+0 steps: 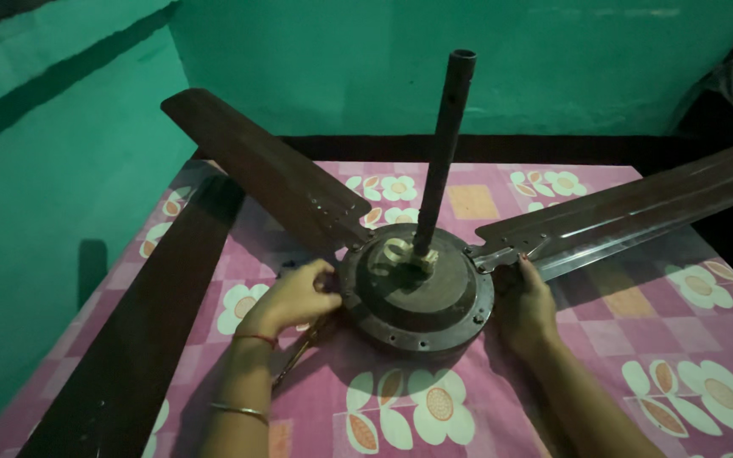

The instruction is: The person attaches ceiling fan blades to the fan motor housing using a screwdriver. They align each blade, insert screws, and tighten them one at a time. The fan remains on a table throughout the process.

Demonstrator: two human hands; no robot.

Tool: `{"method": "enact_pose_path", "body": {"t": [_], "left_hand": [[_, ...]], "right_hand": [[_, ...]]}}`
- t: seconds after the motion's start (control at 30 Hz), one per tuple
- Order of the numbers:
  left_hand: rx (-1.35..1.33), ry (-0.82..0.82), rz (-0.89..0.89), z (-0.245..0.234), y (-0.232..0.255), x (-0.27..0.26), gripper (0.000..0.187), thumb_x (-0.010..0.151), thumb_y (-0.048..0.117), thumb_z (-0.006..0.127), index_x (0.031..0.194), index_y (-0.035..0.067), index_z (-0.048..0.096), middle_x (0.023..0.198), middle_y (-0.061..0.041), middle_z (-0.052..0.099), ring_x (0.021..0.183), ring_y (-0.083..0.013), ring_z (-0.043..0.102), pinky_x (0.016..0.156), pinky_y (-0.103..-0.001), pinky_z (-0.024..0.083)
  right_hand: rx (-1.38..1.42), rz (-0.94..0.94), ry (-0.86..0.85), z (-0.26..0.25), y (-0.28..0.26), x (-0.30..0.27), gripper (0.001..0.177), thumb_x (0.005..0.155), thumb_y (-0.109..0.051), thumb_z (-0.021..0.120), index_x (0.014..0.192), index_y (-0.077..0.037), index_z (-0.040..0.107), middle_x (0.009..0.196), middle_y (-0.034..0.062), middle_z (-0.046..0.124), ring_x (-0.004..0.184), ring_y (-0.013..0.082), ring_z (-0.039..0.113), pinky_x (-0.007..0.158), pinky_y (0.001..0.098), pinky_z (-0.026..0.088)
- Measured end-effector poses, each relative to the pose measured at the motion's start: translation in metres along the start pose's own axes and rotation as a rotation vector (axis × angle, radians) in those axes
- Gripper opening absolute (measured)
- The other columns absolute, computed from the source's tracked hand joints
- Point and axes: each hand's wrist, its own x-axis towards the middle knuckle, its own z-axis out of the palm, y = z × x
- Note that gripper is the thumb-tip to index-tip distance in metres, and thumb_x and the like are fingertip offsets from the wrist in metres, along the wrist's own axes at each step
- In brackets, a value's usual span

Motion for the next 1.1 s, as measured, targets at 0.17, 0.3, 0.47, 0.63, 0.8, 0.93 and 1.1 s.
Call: {"method": "enact_pose_path", "body": {"t": [0.17, 0.3, 0.47, 0.63, 0.8, 0.93, 1.1], "left_hand": [[0.172, -0.020, -0.037, 0.000, 0.024, -0.017, 0.051, 0.071, 0.007, 0.067, 0.122, 0.007, 0.069, 0.106, -0.024, 0.076, 0.098, -0.0364, 0.076, 0.084, -0.045, 0.062], [0.361, -0.057, -0.104, -0.020, 0.036, -0.035, 0.046, 0.074, 0.014, 0.074, 0.120, 0.008, 0.072, 0.111, -0.022, 0.075, 0.104, -0.0346, 0.074, 0.092, -0.043, 0.058], [0.178, -0.074, -0.168, -0.086, 0.064, -0.073, 0.040, 0.089, 0.024, 0.069, 0.126, 0.010, 0.069, 0.103, -0.016, 0.080, 0.090, -0.0260, 0.077, 0.081, -0.039, 0.060], [-0.229, 0.272, 0.463, -0.110, 0.122, -0.125, 0.040, 0.095, 0.012, 0.067, 0.134, 0.007, 0.066, 0.111, -0.011, 0.080, 0.102, -0.0202, 0.076, 0.090, -0.035, 0.061], [-0.420, 0.326, 0.831, -0.096, 0.187, -0.116, 0.044, 0.105, 0.008, 0.057, 0.147, 0.005, 0.045, 0.129, -0.013, 0.068, 0.113, -0.0195, 0.076, 0.096, -0.035, 0.065], [-0.390, 0.438, 1.214, -0.046, 0.220, -0.081, 0.054, 0.109, 0.003, 0.060, 0.152, 0.013, 0.029, 0.149, -0.012, 0.050, 0.116, -0.0209, 0.073, 0.089, -0.031, 0.067], [-0.355, 0.440, 1.116, 0.021, 0.235, -0.034, 0.053, 0.106, 0.007, 0.067, 0.149, 0.023, 0.040, 0.140, -0.010, 0.065, 0.111, -0.0216, 0.078, 0.090, -0.031, 0.067]], "right_hand": [[-0.005, -0.057, -0.007, -0.005, 0.007, 0.002, 0.041, 0.105, -0.037, 0.044, 0.123, -0.005, 0.062, 0.121, 0.0125, 0.070, 0.112, 0.0291, 0.063, 0.101, 0.0427, 0.047], [-0.033, -0.060, -0.023, -0.013, 0.004, 0.008, 0.036, 0.104, -0.033, 0.047, 0.121, -0.006, 0.063, 0.119, 0.0123, 0.070, 0.110, 0.0281, 0.064, 0.098, 0.0415, 0.049], [-0.036, -0.089, -0.032, -0.014, 0.010, 0.008, 0.034, 0.103, -0.027, 0.050, 0.117, 0.000, 0.064, 0.114, 0.0165, 0.070, 0.106, 0.0290, 0.066, 0.096, 0.0418, 0.052], [-0.039, -0.117, -0.055, 0.005, 0.006, -0.010, 0.029, 0.107, -0.026, 0.049, 0.116, -0.002, 0.063, 0.110, 0.0144, 0.068, 0.100, 0.0266, 0.065, 0.091, 0.0412, 0.051], [-0.060, -0.007, 0.018, 0.024, 0.000, -0.032, 0.032, 0.099, -0.027, 0.045, 0.109, -0.006, 0.066, 0.102, 0.0105, 0.072, 0.094, 0.0233, 0.068, 0.083, 0.0378, 0.055], [-0.261, -0.203, -0.042, 0.018, 0.002, -0.026, 0.027, 0.107, -0.023, 0.051, 0.116, -0.003, 0.067, 0.100, 0.0078, 0.065, 0.089, 0.0203, 0.058, 0.073, 0.0359, 0.048], [-0.046, -0.061, -0.003, 0.008, 0.003, -0.015, 0.028, 0.102, -0.024, 0.049, 0.112, -0.004, 0.066, 0.102, 0.0108, 0.071, 0.092, 0.0235, 0.066, 0.079, 0.0362, 0.053]]}}
